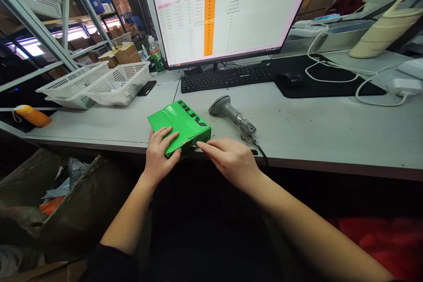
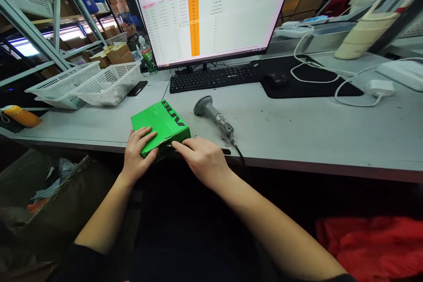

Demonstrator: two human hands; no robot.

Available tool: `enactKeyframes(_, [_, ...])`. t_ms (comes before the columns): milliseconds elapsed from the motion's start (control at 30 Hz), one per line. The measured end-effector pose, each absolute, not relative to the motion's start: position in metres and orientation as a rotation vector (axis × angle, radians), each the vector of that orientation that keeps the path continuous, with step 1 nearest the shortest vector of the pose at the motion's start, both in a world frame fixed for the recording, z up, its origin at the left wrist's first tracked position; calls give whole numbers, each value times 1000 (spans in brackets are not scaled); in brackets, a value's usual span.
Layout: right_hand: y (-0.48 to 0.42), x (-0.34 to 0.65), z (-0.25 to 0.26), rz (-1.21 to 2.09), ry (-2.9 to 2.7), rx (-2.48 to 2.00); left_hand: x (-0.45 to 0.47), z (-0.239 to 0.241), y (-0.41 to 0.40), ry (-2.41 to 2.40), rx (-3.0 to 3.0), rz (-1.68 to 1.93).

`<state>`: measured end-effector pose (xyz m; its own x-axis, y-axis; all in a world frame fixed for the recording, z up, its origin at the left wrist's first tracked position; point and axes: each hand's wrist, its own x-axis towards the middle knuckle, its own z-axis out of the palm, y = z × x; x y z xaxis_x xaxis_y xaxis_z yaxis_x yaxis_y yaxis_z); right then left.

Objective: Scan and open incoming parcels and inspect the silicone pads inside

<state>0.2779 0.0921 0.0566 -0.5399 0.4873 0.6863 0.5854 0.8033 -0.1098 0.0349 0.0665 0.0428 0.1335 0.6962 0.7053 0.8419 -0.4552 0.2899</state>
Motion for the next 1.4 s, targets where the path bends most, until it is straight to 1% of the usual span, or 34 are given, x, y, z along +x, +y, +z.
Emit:
enactKeyframes(167, [89,270,53,-328,-2248,-797,35,42,70,-1462,-2200,-1197])
enactKeyframes(467, [89,258,53,-412,-2209,-790,36,40,72,-1430,-2185,-1207])
enactKeyframes(667, [89,254,56,-531,-2175,-775,35,39,73,-1403,-2191,-1233])
enactKeyframes(833, [90,256,57,-543,-2199,-772,36,40,73,-1392,-2205,-1232])
enactKeyframes(1033, [110,274,56,-641,-2093,-928,37,46,75,-1435,-2145,-1481])
enactKeyframes(1100, [111,275,53,-635,-2079,-893,37,49,74,-1400,-2201,-1386])
enactKeyframes(1233, [100,266,49,-519,-2101,-704,40,52,71,-1384,-2175,-1208])
enactKeyframes(1400, [94,258,48,-428,-2054,-641,49,45,72,-1259,-2096,-1344])
